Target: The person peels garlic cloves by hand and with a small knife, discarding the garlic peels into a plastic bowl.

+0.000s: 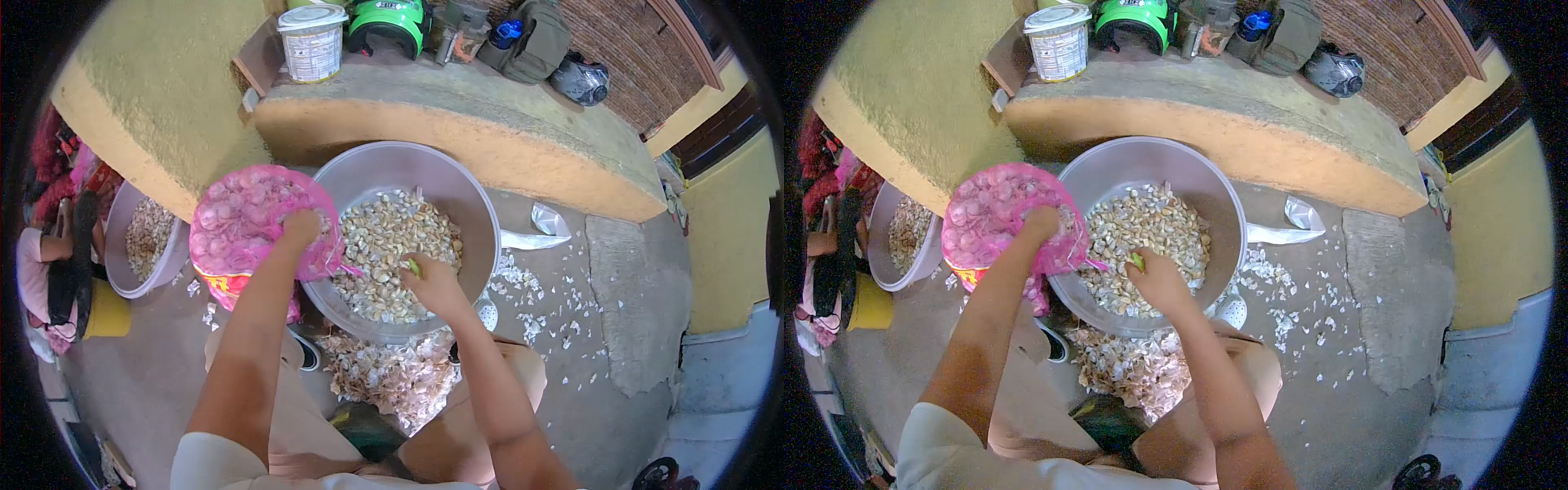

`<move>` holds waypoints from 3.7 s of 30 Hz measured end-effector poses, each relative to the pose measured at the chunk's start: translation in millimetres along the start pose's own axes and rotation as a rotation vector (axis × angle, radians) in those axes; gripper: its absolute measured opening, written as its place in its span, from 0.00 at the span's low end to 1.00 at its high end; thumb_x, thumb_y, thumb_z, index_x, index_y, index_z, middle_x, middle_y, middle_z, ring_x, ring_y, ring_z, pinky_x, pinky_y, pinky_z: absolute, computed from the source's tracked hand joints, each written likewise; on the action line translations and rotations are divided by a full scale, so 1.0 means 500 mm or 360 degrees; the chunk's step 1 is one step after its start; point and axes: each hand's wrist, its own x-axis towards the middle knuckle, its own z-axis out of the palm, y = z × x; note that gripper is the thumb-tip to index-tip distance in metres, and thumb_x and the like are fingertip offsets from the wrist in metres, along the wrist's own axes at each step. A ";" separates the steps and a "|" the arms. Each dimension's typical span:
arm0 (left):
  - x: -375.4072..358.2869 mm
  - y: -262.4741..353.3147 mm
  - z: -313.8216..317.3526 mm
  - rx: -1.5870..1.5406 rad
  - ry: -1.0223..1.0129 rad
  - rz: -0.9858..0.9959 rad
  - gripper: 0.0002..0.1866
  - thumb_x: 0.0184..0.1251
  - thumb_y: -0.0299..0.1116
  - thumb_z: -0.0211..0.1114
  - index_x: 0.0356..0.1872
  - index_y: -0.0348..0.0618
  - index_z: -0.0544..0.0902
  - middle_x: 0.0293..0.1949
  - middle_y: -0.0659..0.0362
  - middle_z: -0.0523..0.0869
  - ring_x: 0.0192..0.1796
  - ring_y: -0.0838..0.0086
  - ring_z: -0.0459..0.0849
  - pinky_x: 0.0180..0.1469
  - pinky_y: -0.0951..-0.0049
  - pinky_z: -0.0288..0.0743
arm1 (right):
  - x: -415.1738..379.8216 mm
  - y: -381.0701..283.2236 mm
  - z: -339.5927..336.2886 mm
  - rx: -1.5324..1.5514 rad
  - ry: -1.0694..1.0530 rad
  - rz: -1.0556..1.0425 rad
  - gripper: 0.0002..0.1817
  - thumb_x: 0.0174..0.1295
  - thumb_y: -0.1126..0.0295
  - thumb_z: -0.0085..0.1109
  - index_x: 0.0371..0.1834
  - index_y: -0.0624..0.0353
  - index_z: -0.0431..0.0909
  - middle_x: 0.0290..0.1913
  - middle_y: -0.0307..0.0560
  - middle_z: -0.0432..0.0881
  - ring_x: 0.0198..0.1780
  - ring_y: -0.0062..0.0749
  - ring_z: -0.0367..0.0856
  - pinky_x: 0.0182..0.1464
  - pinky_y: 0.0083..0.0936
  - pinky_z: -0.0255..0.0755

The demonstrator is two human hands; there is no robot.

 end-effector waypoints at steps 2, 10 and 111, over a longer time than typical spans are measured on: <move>0.062 -0.041 0.058 0.0041 -0.0017 -0.0101 0.16 0.51 0.35 0.51 0.36 0.35 0.80 0.41 0.45 0.79 0.43 0.58 0.80 0.44 0.61 0.73 | 0.002 0.008 0.004 -0.0075 0.0011 -0.0100 0.19 0.53 0.62 0.50 0.42 0.65 0.72 0.30 0.64 0.76 0.35 0.55 0.75 0.39 0.39 0.67; 0.175 -0.087 0.090 0.0619 0.0369 -0.0102 0.22 0.53 0.38 0.51 0.49 0.37 0.71 0.53 0.46 0.68 0.56 0.60 0.66 0.54 0.61 0.63 | 0.011 0.009 -0.013 -0.0063 -0.0163 0.0064 0.18 0.53 0.63 0.51 0.42 0.64 0.72 0.31 0.63 0.76 0.36 0.53 0.76 0.39 0.39 0.68; -0.299 0.259 -0.121 -0.3245 -0.0293 0.0173 0.12 0.60 0.40 0.55 0.31 0.39 0.75 0.23 0.59 0.78 0.19 0.79 0.73 0.17 0.80 0.67 | -0.024 -0.015 0.007 0.2259 -0.0440 0.0375 0.18 0.63 0.54 0.37 0.34 0.56 0.71 0.18 0.37 0.71 0.09 0.13 0.53 0.12 0.11 0.51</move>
